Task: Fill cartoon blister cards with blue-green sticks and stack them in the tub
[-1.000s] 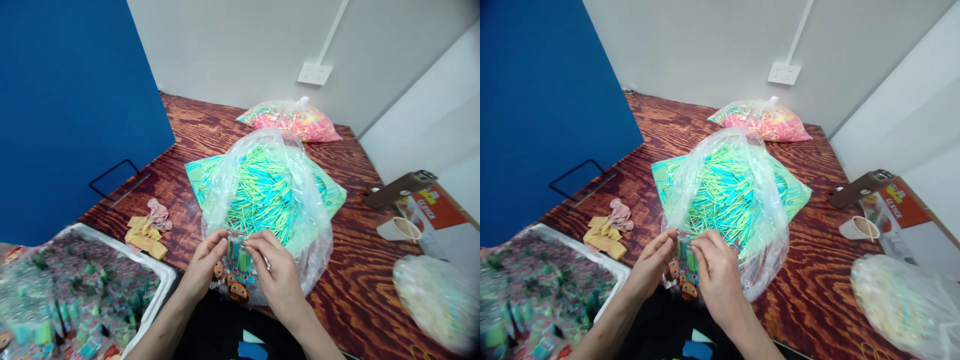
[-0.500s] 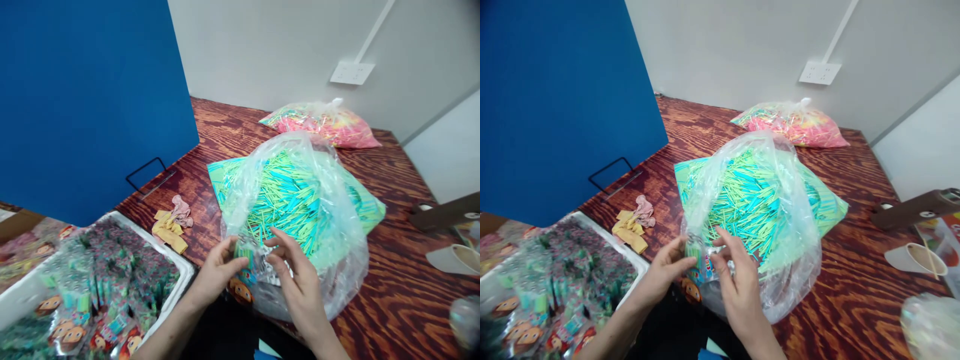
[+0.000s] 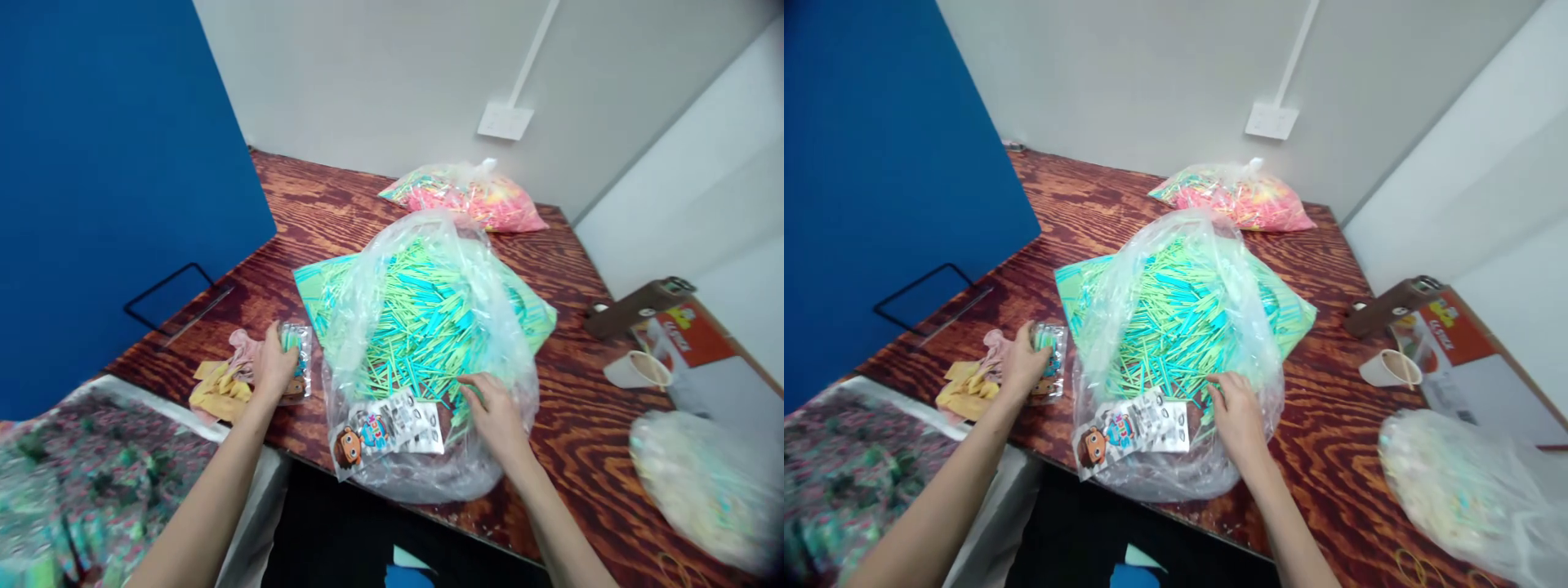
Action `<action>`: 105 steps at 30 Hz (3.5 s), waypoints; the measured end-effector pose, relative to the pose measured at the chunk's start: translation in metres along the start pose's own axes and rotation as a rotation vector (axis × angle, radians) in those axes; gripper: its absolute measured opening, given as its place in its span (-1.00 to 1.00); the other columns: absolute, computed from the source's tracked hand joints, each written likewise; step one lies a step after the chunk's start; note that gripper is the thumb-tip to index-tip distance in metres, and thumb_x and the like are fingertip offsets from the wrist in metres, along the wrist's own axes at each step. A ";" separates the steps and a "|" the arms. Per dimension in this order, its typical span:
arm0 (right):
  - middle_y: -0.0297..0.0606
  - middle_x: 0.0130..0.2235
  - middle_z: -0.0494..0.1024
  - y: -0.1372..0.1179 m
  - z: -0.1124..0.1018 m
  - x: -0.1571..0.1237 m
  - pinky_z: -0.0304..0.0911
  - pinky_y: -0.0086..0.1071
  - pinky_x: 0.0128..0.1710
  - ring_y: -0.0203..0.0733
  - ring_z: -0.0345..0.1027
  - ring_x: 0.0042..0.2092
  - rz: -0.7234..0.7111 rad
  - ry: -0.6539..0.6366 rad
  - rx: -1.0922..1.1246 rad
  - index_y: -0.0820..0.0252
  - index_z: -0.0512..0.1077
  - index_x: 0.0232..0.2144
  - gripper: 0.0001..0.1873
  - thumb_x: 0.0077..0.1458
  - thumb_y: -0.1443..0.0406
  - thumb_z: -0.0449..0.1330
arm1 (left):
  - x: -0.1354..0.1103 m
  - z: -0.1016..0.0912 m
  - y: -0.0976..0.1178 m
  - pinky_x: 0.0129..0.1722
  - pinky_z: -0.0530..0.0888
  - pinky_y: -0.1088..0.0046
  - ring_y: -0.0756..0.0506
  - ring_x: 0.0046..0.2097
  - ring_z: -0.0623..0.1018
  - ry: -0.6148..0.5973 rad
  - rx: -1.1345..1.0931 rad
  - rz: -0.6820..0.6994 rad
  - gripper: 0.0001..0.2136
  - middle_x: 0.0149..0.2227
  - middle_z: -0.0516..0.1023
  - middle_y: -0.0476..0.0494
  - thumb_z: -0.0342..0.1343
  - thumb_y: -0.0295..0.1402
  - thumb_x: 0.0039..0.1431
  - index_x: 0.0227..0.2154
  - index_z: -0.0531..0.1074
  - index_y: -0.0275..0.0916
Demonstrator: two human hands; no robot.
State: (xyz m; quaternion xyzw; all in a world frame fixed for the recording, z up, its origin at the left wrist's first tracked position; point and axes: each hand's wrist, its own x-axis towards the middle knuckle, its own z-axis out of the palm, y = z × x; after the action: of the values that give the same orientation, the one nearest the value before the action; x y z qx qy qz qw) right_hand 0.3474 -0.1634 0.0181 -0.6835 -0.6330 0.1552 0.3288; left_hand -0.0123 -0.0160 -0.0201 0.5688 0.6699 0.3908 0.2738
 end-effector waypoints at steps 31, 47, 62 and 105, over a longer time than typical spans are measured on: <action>-0.16 -0.31 0.45 0.041 -0.022 0.099 0.13 -0.22 -0.15 -0.05 0.23 -0.22 -0.860 -0.334 -0.841 0.22 0.41 -0.32 -0.80 0.28 0.44 0.01 | -0.141 0.075 0.047 0.08 0.38 0.05 -0.24 0.05 0.45 -0.175 0.273 0.645 -0.78 0.00 0.51 -0.23 0.01 -0.43 0.27 -0.07 0.44 -0.19; -0.25 -0.34 0.62 0.039 -0.026 0.133 0.28 -0.36 -0.25 -0.13 0.48 -0.27 -0.184 -0.186 0.006 0.16 0.43 -0.36 -0.76 0.23 0.31 -0.03 | -0.136 0.065 0.062 0.12 0.34 -0.05 -0.27 0.09 0.43 -0.259 0.377 0.680 -0.69 0.08 0.45 -0.27 0.05 -0.37 0.26 0.06 0.35 -0.21; -0.33 -0.45 0.47 0.006 0.032 -0.026 0.24 -0.38 -0.37 -0.17 0.37 -0.40 0.072 0.030 0.394 0.12 0.32 -0.39 -0.78 0.27 0.19 0.01 | -0.158 0.065 0.114 0.16 0.37 0.06 -0.21 0.17 0.41 -0.360 0.102 0.649 -0.62 0.13 0.43 -0.28 0.01 -0.39 0.29 0.16 0.27 -0.18; -0.20 0.30 0.25 0.005 0.060 -0.049 0.00 -0.10 0.32 -0.09 0.11 0.31 0.269 0.120 0.760 0.06 0.12 0.30 -0.36 0.19 0.27 0.12 | -0.167 0.128 0.121 0.27 0.29 0.09 -0.14 0.32 0.25 -0.556 -0.006 0.876 -0.48 0.28 0.27 -0.34 -0.19 -0.50 0.33 0.34 -0.02 -0.27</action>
State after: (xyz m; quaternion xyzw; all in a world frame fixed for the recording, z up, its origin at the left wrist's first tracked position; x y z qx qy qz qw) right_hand 0.3062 -0.1951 -0.0395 -0.5979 -0.4154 0.3792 0.5712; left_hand 0.1917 -0.1461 -0.0018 0.8775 0.2697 0.3046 0.2540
